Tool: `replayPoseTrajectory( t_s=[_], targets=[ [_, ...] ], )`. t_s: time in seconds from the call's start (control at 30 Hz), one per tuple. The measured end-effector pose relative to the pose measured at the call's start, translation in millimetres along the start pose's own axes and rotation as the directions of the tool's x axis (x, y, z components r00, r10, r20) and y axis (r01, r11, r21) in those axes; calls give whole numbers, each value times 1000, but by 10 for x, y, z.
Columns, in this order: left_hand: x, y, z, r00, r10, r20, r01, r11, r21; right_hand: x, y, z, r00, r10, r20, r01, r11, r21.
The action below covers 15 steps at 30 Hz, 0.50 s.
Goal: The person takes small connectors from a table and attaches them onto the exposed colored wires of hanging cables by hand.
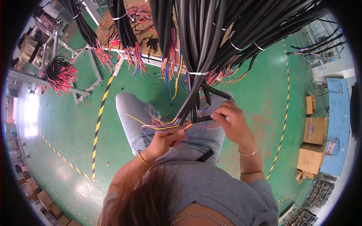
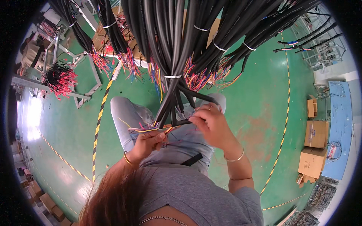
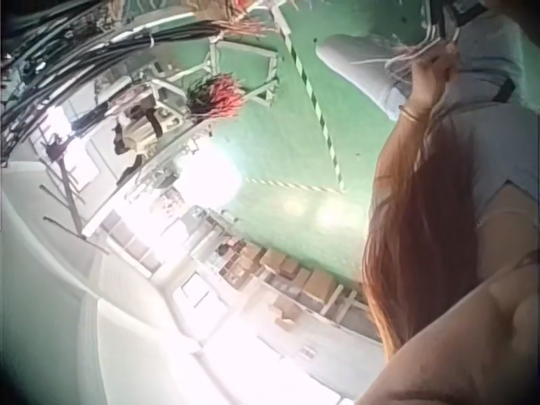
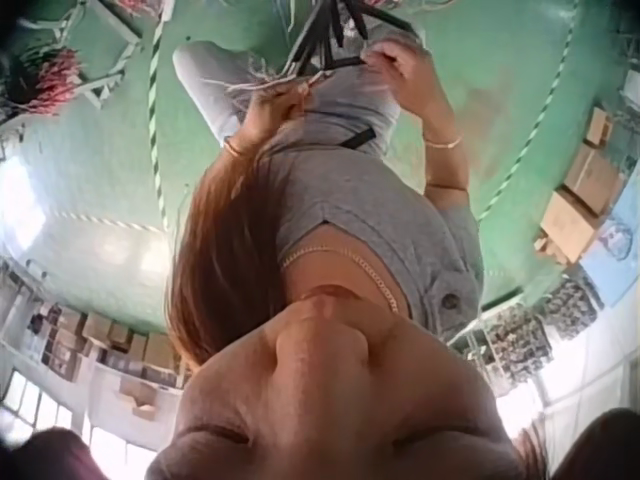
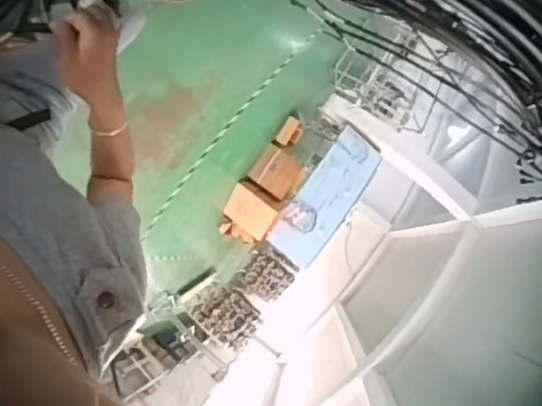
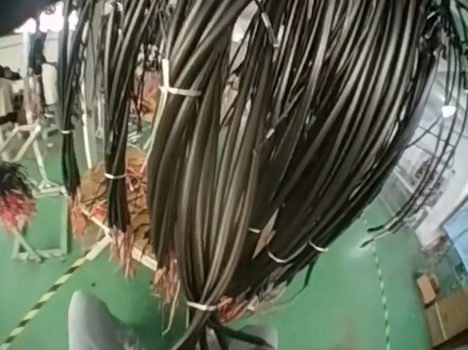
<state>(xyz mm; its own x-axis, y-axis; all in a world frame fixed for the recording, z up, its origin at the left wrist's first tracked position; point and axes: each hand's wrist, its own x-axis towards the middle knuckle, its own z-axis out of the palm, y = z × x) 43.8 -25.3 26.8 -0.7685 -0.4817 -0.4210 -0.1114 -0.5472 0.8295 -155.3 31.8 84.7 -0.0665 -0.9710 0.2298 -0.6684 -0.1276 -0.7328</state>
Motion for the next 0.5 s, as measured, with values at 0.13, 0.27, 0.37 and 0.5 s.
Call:
replayPoseTrajectory(
  t_s=[0.13,0.27,0.37,0.5],
  targets=[
    [140,-281,290,933,329,-143,-328,944,28,29,-366,308,905,-426,-5,393,839,-376],
    [370,-248,490,964,203,-171,-212,976,-39,85,-540,814,588,-637,499,794,335,-508],
    [408,-329,429,967,244,-76,-248,967,-55,66,-519,848,508,-674,536,830,216,-514],
    [377,-278,475,987,149,-58,-154,983,-104,38,-503,640,413,-788,455,857,168,-488]
  ],
)
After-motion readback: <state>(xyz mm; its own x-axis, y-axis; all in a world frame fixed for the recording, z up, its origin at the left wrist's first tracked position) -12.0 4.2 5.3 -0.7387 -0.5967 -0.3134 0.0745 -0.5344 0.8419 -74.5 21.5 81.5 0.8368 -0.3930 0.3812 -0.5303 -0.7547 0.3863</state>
